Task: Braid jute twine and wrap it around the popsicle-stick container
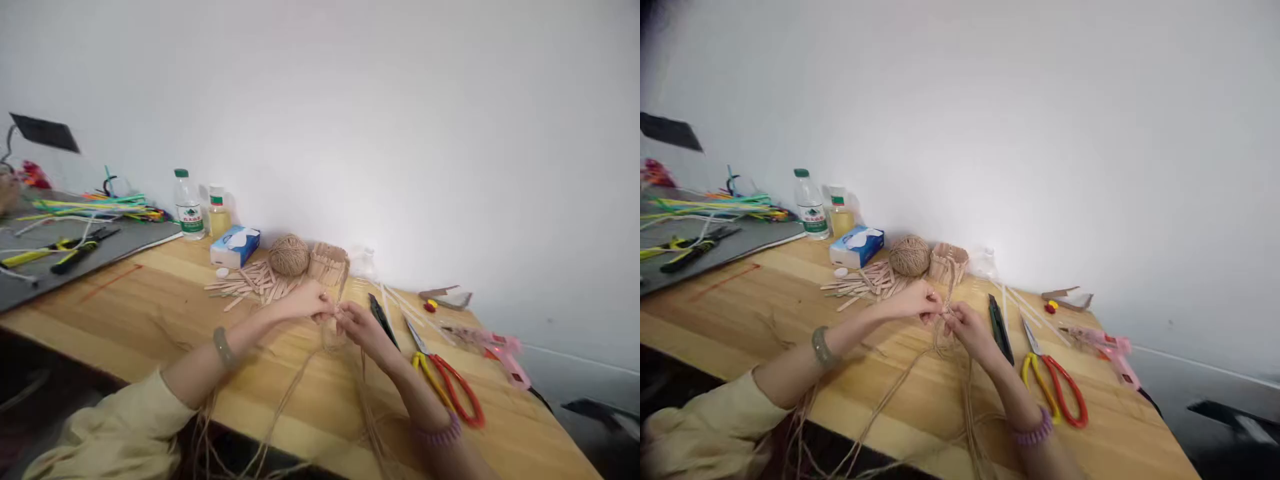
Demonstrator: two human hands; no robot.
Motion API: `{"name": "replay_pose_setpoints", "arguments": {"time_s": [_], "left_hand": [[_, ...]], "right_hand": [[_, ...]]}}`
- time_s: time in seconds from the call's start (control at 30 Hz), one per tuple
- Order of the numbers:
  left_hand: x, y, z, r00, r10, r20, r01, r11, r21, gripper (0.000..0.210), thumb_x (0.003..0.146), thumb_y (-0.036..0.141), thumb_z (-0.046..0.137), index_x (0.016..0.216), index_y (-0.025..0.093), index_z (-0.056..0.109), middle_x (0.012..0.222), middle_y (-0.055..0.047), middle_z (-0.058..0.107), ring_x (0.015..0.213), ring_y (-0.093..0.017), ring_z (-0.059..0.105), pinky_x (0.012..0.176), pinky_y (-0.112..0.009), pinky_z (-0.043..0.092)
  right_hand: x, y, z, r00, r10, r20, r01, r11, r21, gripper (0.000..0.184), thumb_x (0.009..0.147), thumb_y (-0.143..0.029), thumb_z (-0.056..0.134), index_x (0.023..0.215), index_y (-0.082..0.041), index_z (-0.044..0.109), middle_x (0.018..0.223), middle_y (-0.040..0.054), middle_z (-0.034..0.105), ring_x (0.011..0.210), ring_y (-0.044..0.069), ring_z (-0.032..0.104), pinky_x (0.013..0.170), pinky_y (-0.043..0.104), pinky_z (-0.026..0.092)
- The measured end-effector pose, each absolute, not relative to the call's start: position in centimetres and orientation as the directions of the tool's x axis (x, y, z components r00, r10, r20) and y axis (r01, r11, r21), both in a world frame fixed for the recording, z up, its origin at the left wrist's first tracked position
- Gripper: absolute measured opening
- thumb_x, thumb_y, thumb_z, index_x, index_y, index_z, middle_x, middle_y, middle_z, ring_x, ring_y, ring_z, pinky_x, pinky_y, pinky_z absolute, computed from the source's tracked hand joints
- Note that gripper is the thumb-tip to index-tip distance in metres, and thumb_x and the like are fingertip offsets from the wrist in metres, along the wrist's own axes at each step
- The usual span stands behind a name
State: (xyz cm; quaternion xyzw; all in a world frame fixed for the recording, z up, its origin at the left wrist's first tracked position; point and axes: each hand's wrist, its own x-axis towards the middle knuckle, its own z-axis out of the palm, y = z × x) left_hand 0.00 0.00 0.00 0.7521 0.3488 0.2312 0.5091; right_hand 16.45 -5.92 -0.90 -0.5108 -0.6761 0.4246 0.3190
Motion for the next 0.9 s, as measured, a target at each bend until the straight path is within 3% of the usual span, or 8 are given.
{"name": "replay_pose_setpoints", "arguments": {"time_s": [0.17, 0.37, 0.53, 0.73, 0.9], "left_hand": [[-0.2, 0.4, 0.3, 0.690, 0.720, -0.074, 0.257, -0.149, 0.955, 0.017, 0.066, 0.026, 0.059, 0.057, 0.011, 0.058, 0.048, 0.001, 0.053, 0.048, -0.009, 0.051, 0.049, -0.021, 0.041], [-0.3, 0.3, 0.5, 0.751, 0.658, -0.058, 0.171, -0.108, 0.979, 0.026, 0.064, 0.035, 0.062, 0.054, 0.011, 0.057, 0.046, 0.002, 0.048, 0.046, -0.007, 0.043, 0.046, -0.019, 0.033], [0.0, 0.3, 0.2, 0.723, 0.686, -0.075, 0.200, -0.104, 0.974, 0.026, 0.064, 0.036, 0.061, 0.055, 0.011, 0.058, 0.042, 0.004, 0.041, 0.041, -0.006, 0.033, 0.042, -0.020, 0.024], [0.2, 1.0, -0.8, 0.597, 0.802, 0.020, 0.237, -0.200, 0.951, 0.029, 0.065, 0.037, 0.058, 0.052, 0.011, 0.058, 0.046, 0.002, 0.049, 0.042, -0.006, 0.031, 0.041, -0.021, 0.020], [0.6, 0.8, -1.3, 0.518, 0.850, 0.091, 0.193, -0.220, 0.956, 0.028, 0.070, 0.034, 0.055, 0.055, 0.011, 0.062, 0.040, 0.004, 0.041, 0.039, -0.006, 0.030, 0.041, -0.021, 0.019]], "right_hand": [[16.9, -6.1, 0.2, -0.258, 0.966, -0.017, 0.368, 0.082, -0.926, 0.029, 0.081, -0.044, 0.046, 0.077, -0.015, 0.050, 0.052, -0.0059, 0.039, 0.045, 0.006, 0.028, 0.043, 0.021, 0.020], [17.1, -5.8, 0.0, -0.249, 0.967, 0.046, 0.442, 0.156, -0.883, 0.025, 0.080, -0.038, 0.047, 0.073, -0.015, 0.054, 0.051, -0.0052, 0.041, 0.047, 0.008, 0.034, 0.047, 0.021, 0.025], [17.6, -5.6, -0.2, -0.231, 0.963, 0.139, 0.606, 0.254, -0.754, 0.024, 0.082, -0.035, 0.045, 0.075, -0.016, 0.059, 0.057, -0.0009, 0.055, 0.051, 0.010, 0.044, 0.050, 0.022, 0.030], [18.4, -5.9, 1.0, -0.108, 0.945, 0.308, 0.843, 0.252, -0.476, 0.026, 0.082, -0.032, 0.045, 0.070, -0.018, 0.063, 0.066, 0.0023, 0.064, 0.061, 0.015, 0.053, 0.057, 0.024, 0.034], [17.0, -7.0, 1.0, -0.201, 0.918, 0.343, 0.794, 0.358, -0.491, 0.026, 0.085, -0.030, 0.041, 0.075, -0.018, 0.062, 0.065, 0.0015, 0.063, 0.059, 0.014, 0.054, 0.056, 0.023, 0.036]]}}
